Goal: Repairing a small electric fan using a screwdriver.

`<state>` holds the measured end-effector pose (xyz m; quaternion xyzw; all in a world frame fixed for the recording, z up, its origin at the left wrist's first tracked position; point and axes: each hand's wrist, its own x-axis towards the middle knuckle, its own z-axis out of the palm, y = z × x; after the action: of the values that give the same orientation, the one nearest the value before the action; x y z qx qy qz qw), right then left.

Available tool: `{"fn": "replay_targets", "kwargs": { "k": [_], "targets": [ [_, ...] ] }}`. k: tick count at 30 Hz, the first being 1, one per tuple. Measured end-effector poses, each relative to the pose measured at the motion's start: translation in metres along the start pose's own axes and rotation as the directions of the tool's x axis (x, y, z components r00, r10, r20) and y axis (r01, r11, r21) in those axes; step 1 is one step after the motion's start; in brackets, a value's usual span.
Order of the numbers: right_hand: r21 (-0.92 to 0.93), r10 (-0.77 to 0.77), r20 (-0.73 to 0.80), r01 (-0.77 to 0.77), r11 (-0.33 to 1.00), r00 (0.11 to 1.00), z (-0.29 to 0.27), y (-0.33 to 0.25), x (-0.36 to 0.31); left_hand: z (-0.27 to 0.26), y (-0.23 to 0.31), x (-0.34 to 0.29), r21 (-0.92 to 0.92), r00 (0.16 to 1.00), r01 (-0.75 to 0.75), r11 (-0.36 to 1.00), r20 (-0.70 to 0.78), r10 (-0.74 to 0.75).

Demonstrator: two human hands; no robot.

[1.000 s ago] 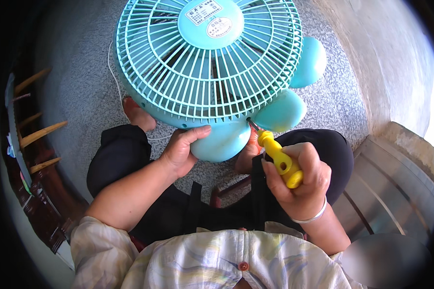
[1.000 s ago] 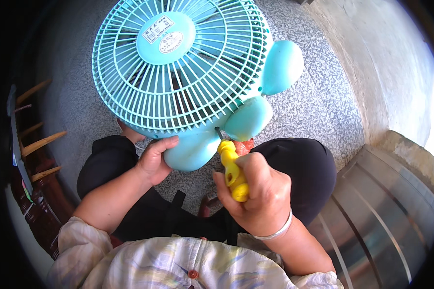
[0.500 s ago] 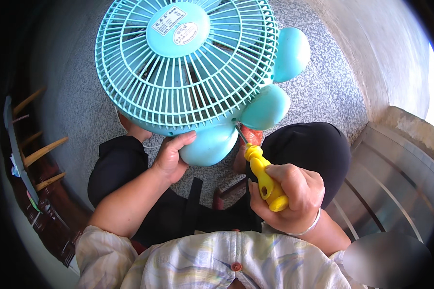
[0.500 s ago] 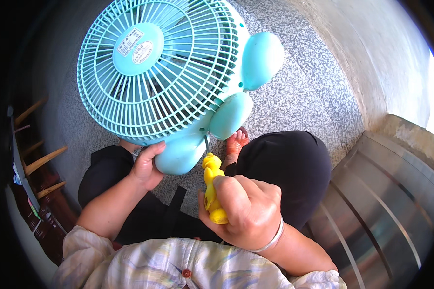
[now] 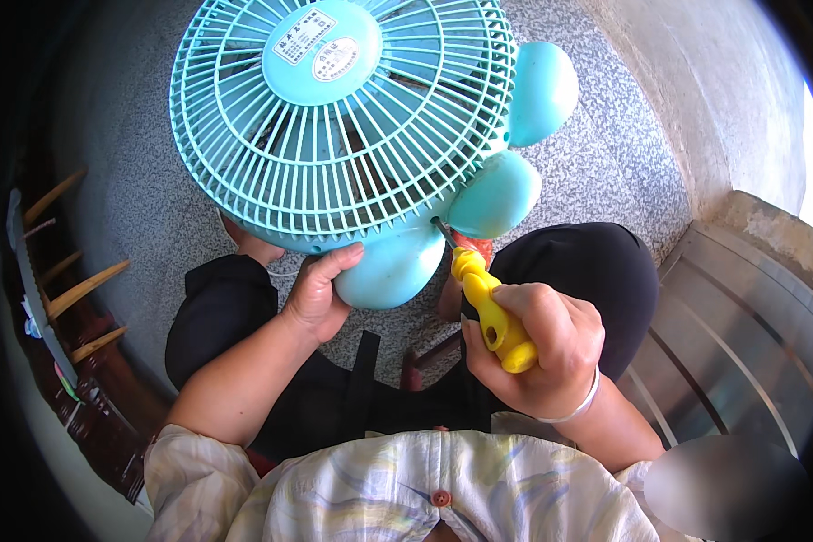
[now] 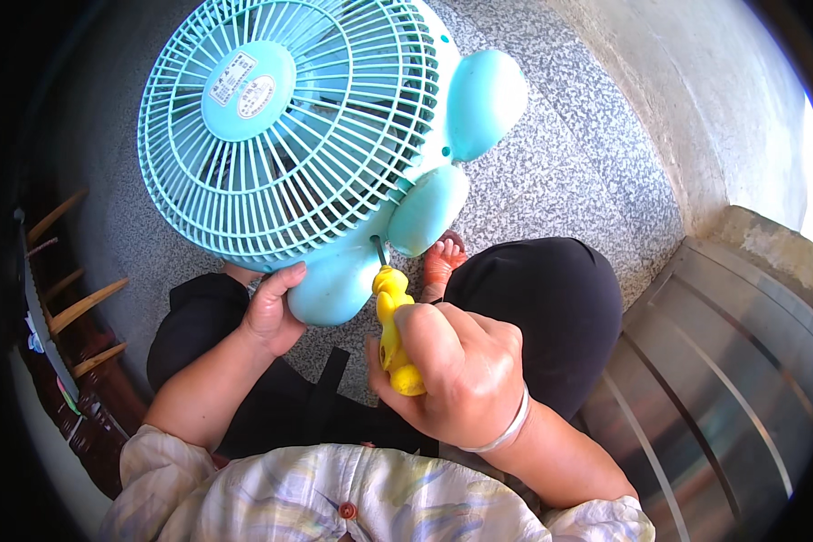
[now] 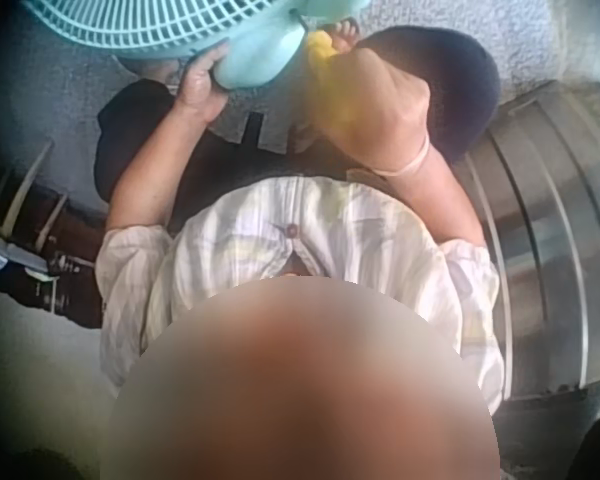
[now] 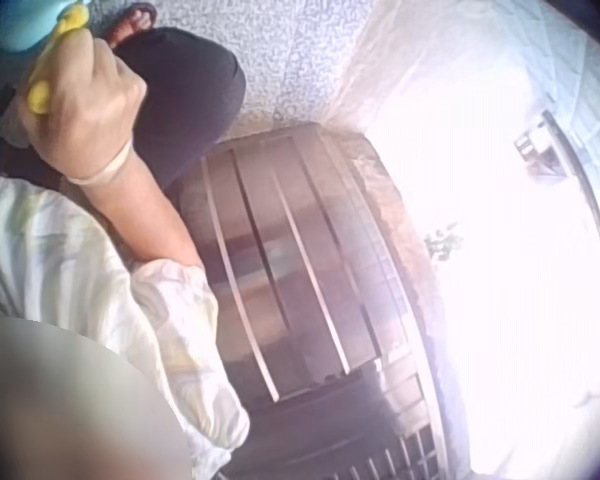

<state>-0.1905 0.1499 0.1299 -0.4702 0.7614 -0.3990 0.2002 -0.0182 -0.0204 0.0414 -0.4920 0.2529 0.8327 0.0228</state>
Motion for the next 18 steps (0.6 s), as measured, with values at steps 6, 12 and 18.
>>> {"fn": "replay_targets", "kwargs": {
  "k": [6,12,18],
  "targets": [
    [0.022,0.055,-0.035,-0.054,0.998,0.998,0.008,0.001,0.002,-0.001,-0.001,0.0,-0.007,1.0,-0.012,1.0,-0.005,0.012],
    [-0.044,0.056,-0.053,-0.058,0.997,0.997,0.006,0.0,0.009,-0.003,-0.002,0.001,-0.034,1.0,0.012,0.999,0.006,-0.012],
    [-0.123,0.057,0.05,-0.051,0.991,0.997,-0.003,-0.008,0.023,0.005,0.001,-0.001,-0.014,0.999,0.0,1.0,0.033,0.0]
  ]
}}
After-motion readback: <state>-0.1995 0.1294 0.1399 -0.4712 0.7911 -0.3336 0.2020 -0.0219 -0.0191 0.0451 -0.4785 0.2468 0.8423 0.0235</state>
